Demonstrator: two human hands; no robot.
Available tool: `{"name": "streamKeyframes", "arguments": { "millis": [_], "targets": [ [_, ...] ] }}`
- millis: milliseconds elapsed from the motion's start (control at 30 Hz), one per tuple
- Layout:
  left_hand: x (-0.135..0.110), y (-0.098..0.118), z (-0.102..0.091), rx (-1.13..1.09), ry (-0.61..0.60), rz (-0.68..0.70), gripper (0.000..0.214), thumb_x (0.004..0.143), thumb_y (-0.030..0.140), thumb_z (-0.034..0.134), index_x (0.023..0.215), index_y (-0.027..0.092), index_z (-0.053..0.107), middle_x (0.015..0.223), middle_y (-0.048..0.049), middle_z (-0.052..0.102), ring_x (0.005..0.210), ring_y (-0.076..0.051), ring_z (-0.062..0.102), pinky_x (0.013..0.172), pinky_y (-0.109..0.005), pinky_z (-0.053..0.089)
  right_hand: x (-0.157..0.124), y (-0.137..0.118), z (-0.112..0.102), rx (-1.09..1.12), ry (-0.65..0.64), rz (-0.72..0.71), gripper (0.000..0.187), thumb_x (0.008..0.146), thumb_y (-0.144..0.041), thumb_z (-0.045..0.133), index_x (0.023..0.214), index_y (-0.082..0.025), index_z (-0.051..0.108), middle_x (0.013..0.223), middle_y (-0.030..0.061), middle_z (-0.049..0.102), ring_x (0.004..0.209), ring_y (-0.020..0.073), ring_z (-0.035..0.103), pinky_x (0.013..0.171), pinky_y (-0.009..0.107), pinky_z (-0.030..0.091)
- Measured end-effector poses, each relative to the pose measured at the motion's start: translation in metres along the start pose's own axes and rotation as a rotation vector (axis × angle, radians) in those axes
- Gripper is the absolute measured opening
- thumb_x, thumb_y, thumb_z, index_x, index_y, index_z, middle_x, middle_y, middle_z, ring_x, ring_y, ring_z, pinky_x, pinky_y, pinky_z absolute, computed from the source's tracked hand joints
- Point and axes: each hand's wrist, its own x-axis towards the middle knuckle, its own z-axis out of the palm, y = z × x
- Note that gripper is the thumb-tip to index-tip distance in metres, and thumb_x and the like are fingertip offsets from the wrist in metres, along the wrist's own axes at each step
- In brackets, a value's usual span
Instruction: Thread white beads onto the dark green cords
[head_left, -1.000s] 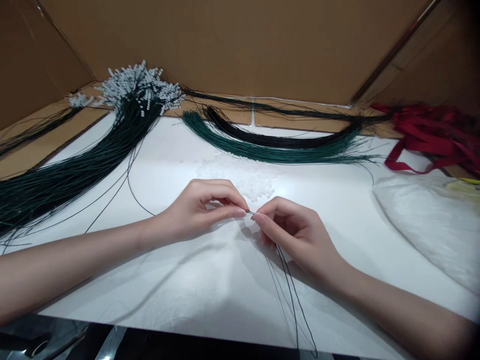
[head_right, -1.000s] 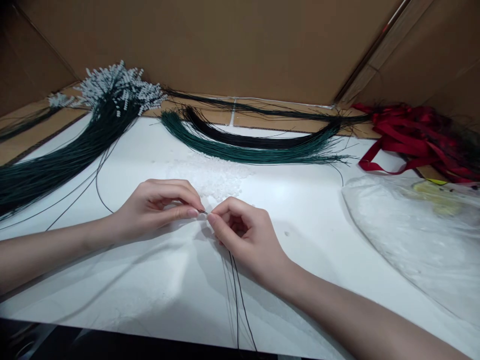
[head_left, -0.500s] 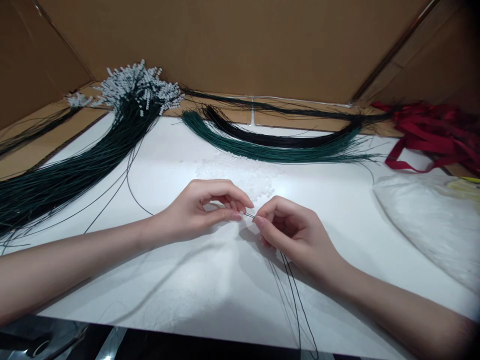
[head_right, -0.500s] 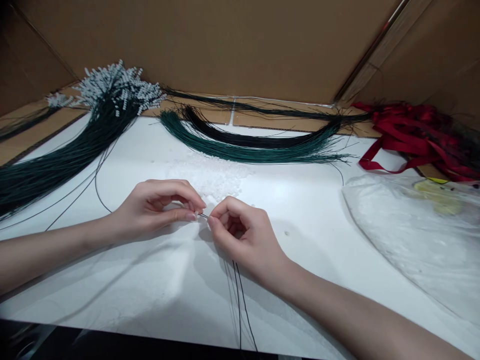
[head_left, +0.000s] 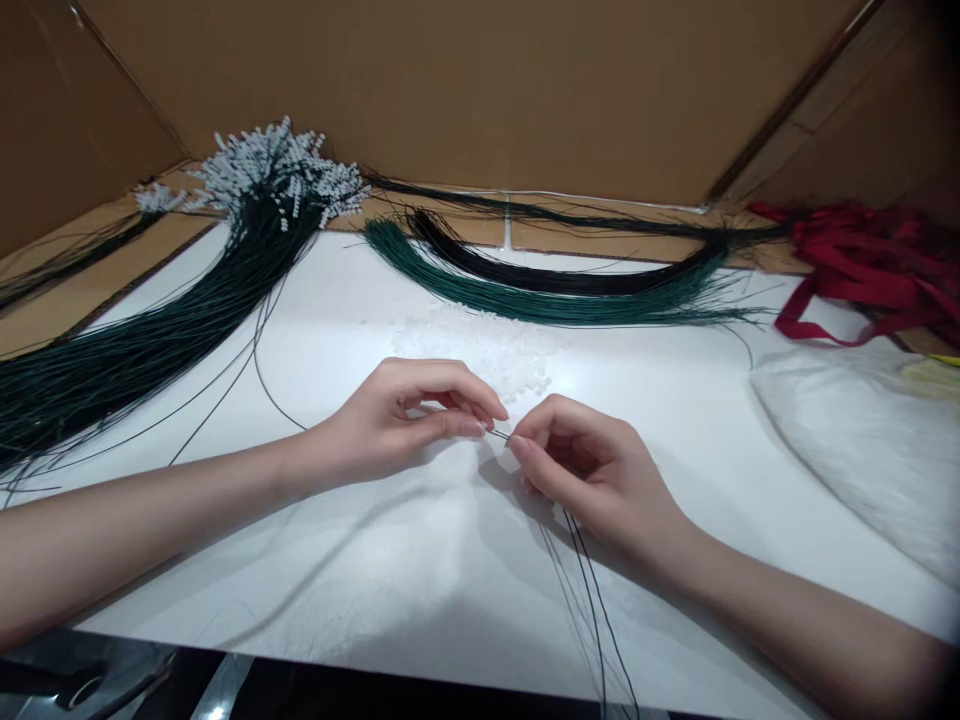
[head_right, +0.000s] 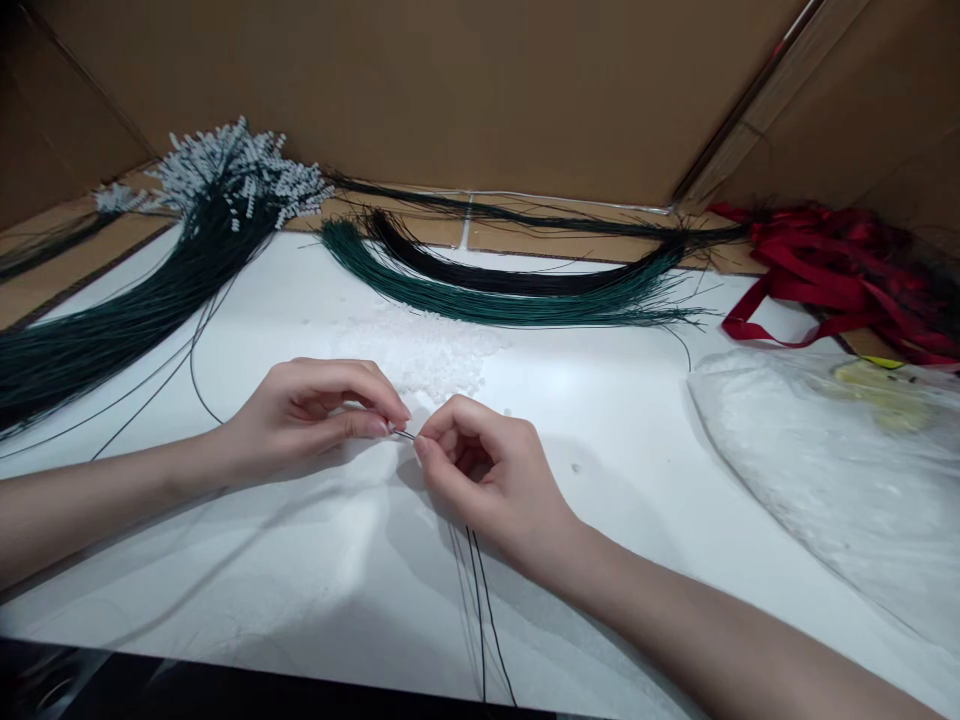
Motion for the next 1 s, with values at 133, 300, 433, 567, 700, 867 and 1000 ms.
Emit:
{"name": "streamKeyframes", "arguments": {
  "millis": [133,300,433,567,700,867,1000],
  "targets": [
    [-0.0003,-0.0002,0.0003,-0.018,-0.006,-0.013,0.011,0.091,0.013,0.066,0.099,0.017,0.071,0.093,-0.0011,0.071,0.086,-0.009,0.067,0.077,-0.016,0.052,0.0004,-0.001,-0.0002,0.0,-0.003,0.0,0.015,0.092,-0.023,0.059,0.079,-0.016,0.059,0.061,-0.0026,0.053,0.054,0.009,0.048,0.048,0.022,0.037],
    [0.0008,-0.0017,0.001,-0.033,-0.016,-0.017,0.013,0.09,0.013,0.067,0.102,0.018,0.07,0.094,-0.0002,0.072,0.087,-0.008,0.067,0.079,-0.015,0.052,0.0001,-0.001,-0.0003,-0.002,-0.006,-0.004,0.016,0.092,-0.024,0.059,0.078,-0.016,0.059,0.062,-0.0027,0.052,0.054,0.0089,0.048,0.049,0.022,0.036],
    [0.0018,-0.0028,0.0009,-0.034,-0.011,-0.011,0.012,0.09,0.013,0.067,0.101,0.018,0.07,0.093,-0.0004,0.072,0.087,-0.008,0.068,0.079,-0.015,0.053,0.0,0.0005,-0.0001,0.0,-0.009,-0.007,0.016,0.092,-0.024,0.058,0.078,-0.017,0.058,0.062,-0.0028,0.052,0.054,0.0087,0.047,0.048,0.022,0.036],
    [0.001,-0.0029,0.0004,-0.024,-0.013,-0.003,0.012,0.09,0.014,0.067,0.101,0.018,0.07,0.093,-0.0008,0.072,0.085,-0.009,0.067,0.078,-0.016,0.052,-0.0005,0.0007,0.0004,0.0,-0.014,-0.01,0.017,0.092,-0.024,0.058,0.077,-0.017,0.057,0.061,-0.0028,0.052,0.054,0.0089,0.046,0.048,0.022,0.035],
    [-0.0005,-0.0019,-0.0004,-0.011,-0.012,-0.012,0.012,0.091,0.016,0.067,0.102,0.019,0.07,0.092,-0.0009,0.071,0.085,-0.009,0.067,0.077,-0.017,0.052,-0.0007,-0.0001,0.0008,-0.005,-0.014,-0.009,0.016,0.092,-0.024,0.058,0.078,-0.017,0.058,0.061,-0.0025,0.052,0.054,0.0092,0.047,0.049,0.022,0.036],
    [-0.0007,-0.0012,-0.0003,-0.011,-0.038,-0.035,0.012,0.091,0.017,0.066,0.102,0.02,0.07,0.092,-0.0013,0.071,0.085,-0.01,0.067,0.073,-0.017,0.053,0.0001,-0.0006,0.0006,0.005,-0.012,-0.016,0.016,0.093,-0.025,0.058,0.079,-0.017,0.058,0.062,-0.0026,0.052,0.055,0.0092,0.047,0.048,0.022,0.036],
    [-0.0007,-0.0013,0.0,-0.008,-0.029,-0.03,0.012,0.091,0.017,0.066,0.103,0.02,0.069,0.092,-0.0012,0.071,0.085,-0.01,0.067,0.074,-0.017,0.053,0.0001,-0.0008,0.0003,0.003,-0.015,-0.011,0.016,0.093,-0.024,0.057,0.079,-0.017,0.058,0.062,-0.0028,0.052,0.054,0.0086,0.046,0.048,0.022,0.035]
  ]
}}
